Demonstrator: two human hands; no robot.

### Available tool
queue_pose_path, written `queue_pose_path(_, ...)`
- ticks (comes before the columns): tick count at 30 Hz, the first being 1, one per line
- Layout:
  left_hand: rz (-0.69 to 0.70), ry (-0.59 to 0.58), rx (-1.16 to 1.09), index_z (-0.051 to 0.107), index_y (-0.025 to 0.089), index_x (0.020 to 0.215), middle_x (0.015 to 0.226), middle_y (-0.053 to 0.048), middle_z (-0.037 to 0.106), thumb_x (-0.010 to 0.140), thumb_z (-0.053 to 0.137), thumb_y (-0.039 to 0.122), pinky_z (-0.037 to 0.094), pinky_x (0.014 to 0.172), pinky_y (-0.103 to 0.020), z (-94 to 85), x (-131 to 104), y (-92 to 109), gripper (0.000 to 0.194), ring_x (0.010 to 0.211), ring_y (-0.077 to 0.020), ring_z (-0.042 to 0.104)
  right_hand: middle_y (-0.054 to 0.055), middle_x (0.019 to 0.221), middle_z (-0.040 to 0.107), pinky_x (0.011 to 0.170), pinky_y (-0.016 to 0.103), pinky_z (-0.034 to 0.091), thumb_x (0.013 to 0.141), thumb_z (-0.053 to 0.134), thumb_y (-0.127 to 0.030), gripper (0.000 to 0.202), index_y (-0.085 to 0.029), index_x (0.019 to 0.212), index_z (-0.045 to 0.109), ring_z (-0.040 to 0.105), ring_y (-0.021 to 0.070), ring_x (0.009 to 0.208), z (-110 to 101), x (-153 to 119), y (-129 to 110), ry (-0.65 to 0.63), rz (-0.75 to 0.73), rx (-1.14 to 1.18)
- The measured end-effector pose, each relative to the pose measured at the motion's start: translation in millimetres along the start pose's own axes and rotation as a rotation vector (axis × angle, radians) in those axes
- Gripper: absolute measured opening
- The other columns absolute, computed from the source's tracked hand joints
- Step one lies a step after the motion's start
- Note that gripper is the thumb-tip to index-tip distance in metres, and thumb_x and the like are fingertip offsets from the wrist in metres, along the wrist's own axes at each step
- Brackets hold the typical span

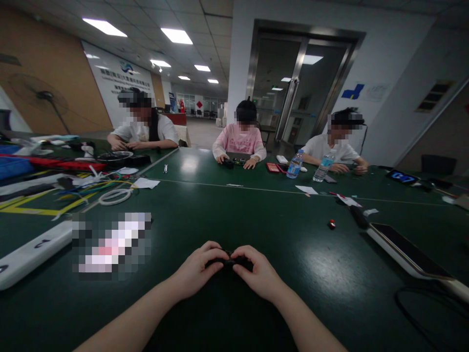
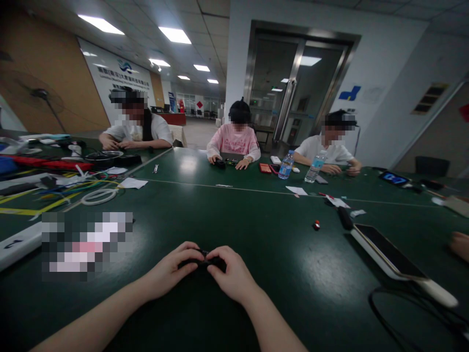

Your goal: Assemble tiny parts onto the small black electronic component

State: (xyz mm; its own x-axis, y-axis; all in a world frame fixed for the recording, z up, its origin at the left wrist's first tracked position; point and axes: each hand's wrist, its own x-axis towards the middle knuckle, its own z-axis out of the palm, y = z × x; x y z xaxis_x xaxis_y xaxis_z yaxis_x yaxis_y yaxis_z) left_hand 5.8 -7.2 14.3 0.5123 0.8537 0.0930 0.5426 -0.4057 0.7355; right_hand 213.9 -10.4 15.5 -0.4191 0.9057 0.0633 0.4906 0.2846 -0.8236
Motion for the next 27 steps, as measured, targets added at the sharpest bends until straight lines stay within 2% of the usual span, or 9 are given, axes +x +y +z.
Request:
queue_pose_path(4,0.016,0.030,-0.004,0.058,0.031,0.104,0.111,0.001,0.047,0.083,0.049,0.017,0.041,0.091,-0.032,4.3,0.6,-5.6,0.026,0.102,-0.0174,0.051,0.000,0.098,0.058,0.083,0.031,0.046,0.076,0.058,-0.018,0.023,-0.025,0.098,0.057,0.055,0.0159,0.092,1.8,0.2,1.4,0.036,-0.012,0.020)
queue_pose_path(11,0.020,0.018,-0.009,0.057,0.031,0.107,0.111,0.000,0.048,0.084,0.049,0.016,0.042,0.091,-0.032,2.2,-0.4,-2.4,0.029,0.103,-0.0174,0.051,0.000,0.099,0.058,0.082,0.031,0.045,0.076,0.059,-0.019,0.021,-0.025,0.096,0.057,0.056,0.0167,0.093,2.2,-0.3,0.1,0.029,0.005,0.028)
queue_pose_path(16,0.022,0.004,0.020,0.061,0.033,0.104,0.113,0.001,0.047,0.085,0.049,0.015,0.041,0.092,-0.032,3.1,0.4,-4.8,0.029,0.106,-0.0184,0.049,-0.001,0.099,0.057,0.084,0.033,0.045,0.076,0.059,-0.019,0.019,-0.025,0.094,0.058,0.055,0.0168,0.094,1.5,-0.4,-0.2,0.023,0.005,0.010)
queue_pose_path(27,0.010,0.009,0.013,0.062,0.030,0.097,0.111,0.001,0.047,0.083,0.051,0.014,0.043,0.090,-0.031,3.1,0.0,-3.3,0.024,0.102,-0.0180,0.051,0.000,0.103,0.056,0.086,0.034,0.045,0.075,0.060,-0.019,0.017,-0.025,0.091,0.059,0.054,0.0170,0.097,0.6,-1.0,-2.4,0.000,0.003,-0.012)
